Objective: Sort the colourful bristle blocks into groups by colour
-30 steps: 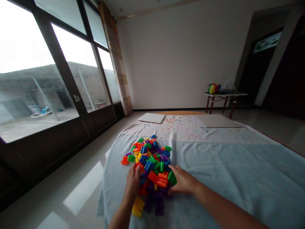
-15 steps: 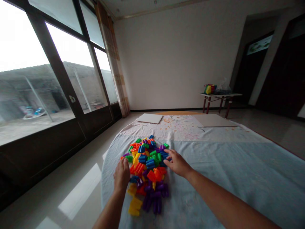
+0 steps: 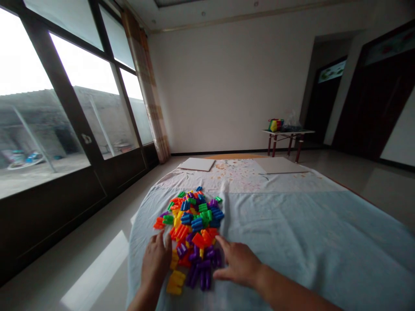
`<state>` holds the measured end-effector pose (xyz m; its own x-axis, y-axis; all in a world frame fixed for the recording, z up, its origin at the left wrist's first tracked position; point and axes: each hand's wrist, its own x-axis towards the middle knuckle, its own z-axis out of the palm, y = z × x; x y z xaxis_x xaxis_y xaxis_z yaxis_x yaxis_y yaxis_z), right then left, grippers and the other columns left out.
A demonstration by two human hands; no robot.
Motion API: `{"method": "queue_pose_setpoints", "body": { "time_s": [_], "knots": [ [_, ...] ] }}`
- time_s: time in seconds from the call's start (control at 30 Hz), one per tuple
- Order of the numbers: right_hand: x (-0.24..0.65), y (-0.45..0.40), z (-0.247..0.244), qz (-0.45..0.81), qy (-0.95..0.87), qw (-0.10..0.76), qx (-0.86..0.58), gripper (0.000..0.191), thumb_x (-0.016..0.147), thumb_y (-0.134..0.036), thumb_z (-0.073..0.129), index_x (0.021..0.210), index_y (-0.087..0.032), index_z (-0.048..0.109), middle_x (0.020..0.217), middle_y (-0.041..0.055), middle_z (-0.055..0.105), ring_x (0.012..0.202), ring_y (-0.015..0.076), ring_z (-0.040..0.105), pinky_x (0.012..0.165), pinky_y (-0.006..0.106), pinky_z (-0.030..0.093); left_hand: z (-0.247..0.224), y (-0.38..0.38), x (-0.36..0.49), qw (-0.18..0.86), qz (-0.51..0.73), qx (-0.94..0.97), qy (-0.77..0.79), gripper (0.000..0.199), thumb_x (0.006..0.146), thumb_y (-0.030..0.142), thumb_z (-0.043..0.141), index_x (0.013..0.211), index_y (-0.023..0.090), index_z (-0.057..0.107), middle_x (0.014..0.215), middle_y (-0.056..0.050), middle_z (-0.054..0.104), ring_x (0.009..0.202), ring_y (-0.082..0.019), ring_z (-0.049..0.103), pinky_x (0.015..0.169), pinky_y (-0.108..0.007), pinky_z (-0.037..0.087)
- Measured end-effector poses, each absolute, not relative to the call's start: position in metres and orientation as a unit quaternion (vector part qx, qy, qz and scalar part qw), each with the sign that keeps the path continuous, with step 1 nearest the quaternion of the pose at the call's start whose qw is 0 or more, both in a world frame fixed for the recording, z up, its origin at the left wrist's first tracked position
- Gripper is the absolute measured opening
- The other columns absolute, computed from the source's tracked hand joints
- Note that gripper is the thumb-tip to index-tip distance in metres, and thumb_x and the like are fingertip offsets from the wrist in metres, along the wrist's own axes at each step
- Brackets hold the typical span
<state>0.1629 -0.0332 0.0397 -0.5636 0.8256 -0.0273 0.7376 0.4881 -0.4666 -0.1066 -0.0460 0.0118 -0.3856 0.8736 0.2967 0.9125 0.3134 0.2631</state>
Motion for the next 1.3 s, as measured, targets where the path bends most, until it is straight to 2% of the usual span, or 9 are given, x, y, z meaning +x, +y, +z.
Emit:
{"method": "queue_pose_setpoints", "body": {
  "time_s": [0.1, 0.23, 0.33, 0.43, 0.53, 0.67, 0.9, 1.07, 1.3],
  "knots": [
    [0.131, -0.018, 0.038, 0.200, -0.860, 0.068, -0.464, 0.104, 0.049, -0.050, 0.078, 0.136, -0.011, 0.037, 0.106, 0.0196, 0.066, 0.094, 0.0365, 0.063, 0.078, 0.043, 0.049, 0.014, -0.056, -0.096, 0.050, -0.152, -0.603, -0.782, 0.041, 0.087, 0.031, 0.028, 0.111, 0.016, 0.058, 0.114, -0.014, 0.059, 0.106, -0.025, 0.053, 0.092, -0.038, 0.040],
    [0.118, 0.008, 0.036, 0.251, -0.834, 0.180, -0.458, 0.082, 0.061, -0.035, 0.073, 0.132, -0.009, 0.041, 0.103, 0.0165, 0.067, 0.096, 0.0304, 0.063, 0.081, 0.037, 0.049, 0.019, -0.065, -0.095, -0.010, -0.163, -0.625, -0.764, 0.036, 0.080, 0.035, 0.043, 0.110, 0.022, 0.058, 0.120, -0.011, 0.057, 0.112, -0.025, 0.050, 0.096, -0.039, 0.038],
    [0.128, 0.018, 0.039, 0.314, -0.790, 0.295, -0.436, 0.067, 0.073, -0.022, 0.062, 0.135, -0.011, 0.037, 0.101, 0.0119, 0.067, 0.086, 0.0199, 0.066, 0.079, 0.030, 0.050, 0.024, -0.073, -0.098, -0.089, -0.195, -0.606, -0.766, 0.059, 0.076, 0.047, 0.046, 0.126, 0.016, 0.047, 0.126, -0.013, 0.053, 0.114, -0.024, 0.049, 0.096, -0.036, 0.039],
    [0.156, 0.010, 0.038, 0.320, -0.777, 0.343, -0.419, 0.059, 0.079, -0.021, 0.054, 0.135, -0.016, 0.038, 0.108, 0.0109, 0.064, 0.081, 0.0161, 0.065, 0.080, 0.032, 0.051, 0.024, -0.084, -0.099, -0.131, -0.172, -0.633, -0.743, 0.083, 0.063, 0.045, 0.061, 0.137, 0.017, 0.034, 0.139, -0.013, 0.041, 0.126, -0.026, 0.039, 0.102, -0.040, 0.033],
    [0.200, -0.011, 0.029, 0.275, -0.813, 0.304, -0.413, 0.057, 0.078, -0.022, 0.054, 0.133, -0.015, 0.042, 0.121, 0.0133, 0.058, 0.104, 0.0214, 0.059, 0.094, 0.037, 0.046, 0.019, -0.092, -0.100, -0.106, -0.109, -0.638, -0.755, 0.089, 0.054, 0.036, 0.066, 0.137, 0.021, 0.035, 0.141, -0.011, 0.039, 0.132, -0.029, 0.029, 0.105, -0.047, 0.025],
    [0.262, -0.044, 0.007, 0.205, -0.841, 0.204, -0.457, 0.061, 0.077, -0.027, 0.057, 0.135, -0.012, 0.044, 0.139, 0.0140, 0.044, 0.130, 0.0266, 0.037, 0.110, 0.042, 0.029, 0.011, -0.087, -0.102, -0.076, -0.148, -0.639, -0.751, 0.069, 0.068, 0.038, 0.053, 0.134, 0.021, 0.039, 0.134, -0.011, 0.048, 0.125, -0.027, 0.040, 0.100, -0.045, 0.031],
    [0.321, -0.076, -0.011, 0.180, -0.839, 0.140, -0.494, 0.060, 0.088, -0.052, 0.040, 0.136, -0.016, 0.042, 0.146, 0.0100, 0.032, 0.136, 0.0264, 0.026, 0.113, 0.045, 0.021, 0.002, -0.056, -0.087, -0.049, -0.204, -0.590, -0.779, 0.061, 0.076, 0.039, 0.045, 0.131, 0.015, 0.039, 0.126, -0.015, 0.054, 0.115, -0.030, 0.049, 0.089, -0.045, 0.041],
    [0.326, -0.086, -0.009, 0.151, -0.847, 0.169, -0.481, 0.058, 0.090, -0.053, 0.036, 0.136, -0.019, 0.042, 0.145, 0.0088, 0.035, 0.135, 0.0249, 0.029, 0.113, 0.044, 0.022, -0.004, -0.040, -0.067, -0.007, -0.210, -0.591, -0.779, 0.053, 0.081, 0.035, 0.038, 0.131, 0.017, 0.038, 0.129, -0.013, 0.052, 0.115, -0.027, 0.050, 0.094, -0.041, 0.039],
    [0.372, -0.076, -0.020, 0.038, -0.795, 0.233, -0.558, 0.057, 0.090, -0.053, 0.036, 0.132, -0.017, 0.048, 0.141, 0.0136, 0.040, 0.132, 0.0255, 0.034, 0.110, 0.046, 0.026, 0.021, -0.052, -0.061, 0.045, -0.078, -0.589, -0.803, 0.059, 0.082, 0.038, 0.038, 0.138, 0.018, 0.033, 0.136, -0.015, 0.043, 0.122, -0.030, 0.041, 0.095, -0.044, 0.035]
  ]
}}
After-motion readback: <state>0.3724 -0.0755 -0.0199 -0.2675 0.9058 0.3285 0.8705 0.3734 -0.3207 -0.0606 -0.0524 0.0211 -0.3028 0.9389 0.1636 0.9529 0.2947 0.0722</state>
